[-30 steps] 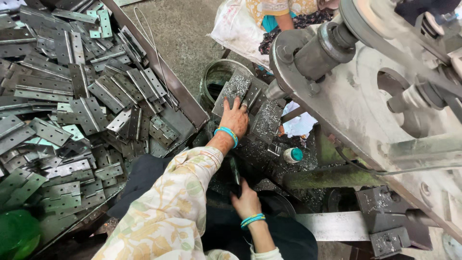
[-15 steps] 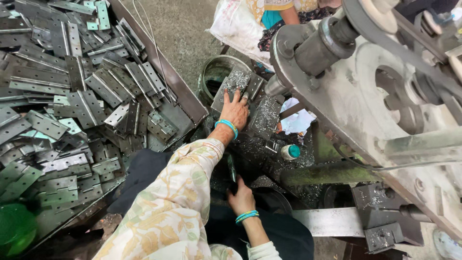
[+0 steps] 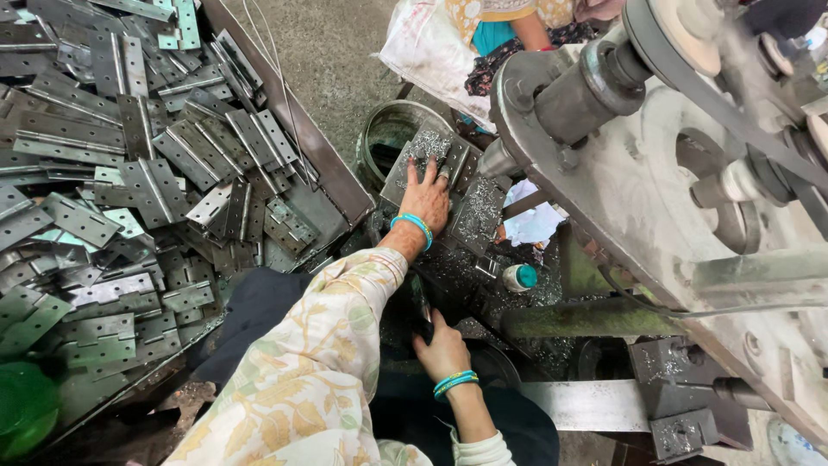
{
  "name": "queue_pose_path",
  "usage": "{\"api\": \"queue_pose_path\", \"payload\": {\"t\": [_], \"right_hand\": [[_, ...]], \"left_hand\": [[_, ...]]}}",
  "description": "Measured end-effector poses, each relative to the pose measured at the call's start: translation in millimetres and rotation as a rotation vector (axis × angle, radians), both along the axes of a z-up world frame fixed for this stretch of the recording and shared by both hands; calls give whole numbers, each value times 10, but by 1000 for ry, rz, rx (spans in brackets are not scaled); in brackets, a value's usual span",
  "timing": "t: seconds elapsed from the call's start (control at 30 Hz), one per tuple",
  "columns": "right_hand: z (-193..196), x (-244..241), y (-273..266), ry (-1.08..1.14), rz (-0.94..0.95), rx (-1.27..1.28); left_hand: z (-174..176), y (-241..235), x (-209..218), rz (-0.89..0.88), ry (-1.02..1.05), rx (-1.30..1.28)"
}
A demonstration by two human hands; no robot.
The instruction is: The person takes metal hinges from a bin, places them individually into a pressing machine, and uses a lever to operate the machine before returning the processed part to the bin.
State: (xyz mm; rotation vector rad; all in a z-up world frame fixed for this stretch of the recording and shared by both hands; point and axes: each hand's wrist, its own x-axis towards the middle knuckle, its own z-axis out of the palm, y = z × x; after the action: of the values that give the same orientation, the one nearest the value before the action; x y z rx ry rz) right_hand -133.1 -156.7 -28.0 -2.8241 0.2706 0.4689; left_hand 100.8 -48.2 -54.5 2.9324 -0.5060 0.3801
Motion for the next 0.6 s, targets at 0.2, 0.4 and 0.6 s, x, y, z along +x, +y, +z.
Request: {"api": "queue_pose_path", "payload": {"t": [0.2, 0.4, 0.6], "right_hand": [[-552, -183, -121, -112, 4, 49], [-1186, -370, -205, -303, 13, 124], [-1212, -341, -270, -259, 33, 98]], "left_hand": [[-16, 8, -5, -3, -16, -82], [31, 18, -52, -16, 28, -68], [102, 138, -186, 18, -178, -154]]}}
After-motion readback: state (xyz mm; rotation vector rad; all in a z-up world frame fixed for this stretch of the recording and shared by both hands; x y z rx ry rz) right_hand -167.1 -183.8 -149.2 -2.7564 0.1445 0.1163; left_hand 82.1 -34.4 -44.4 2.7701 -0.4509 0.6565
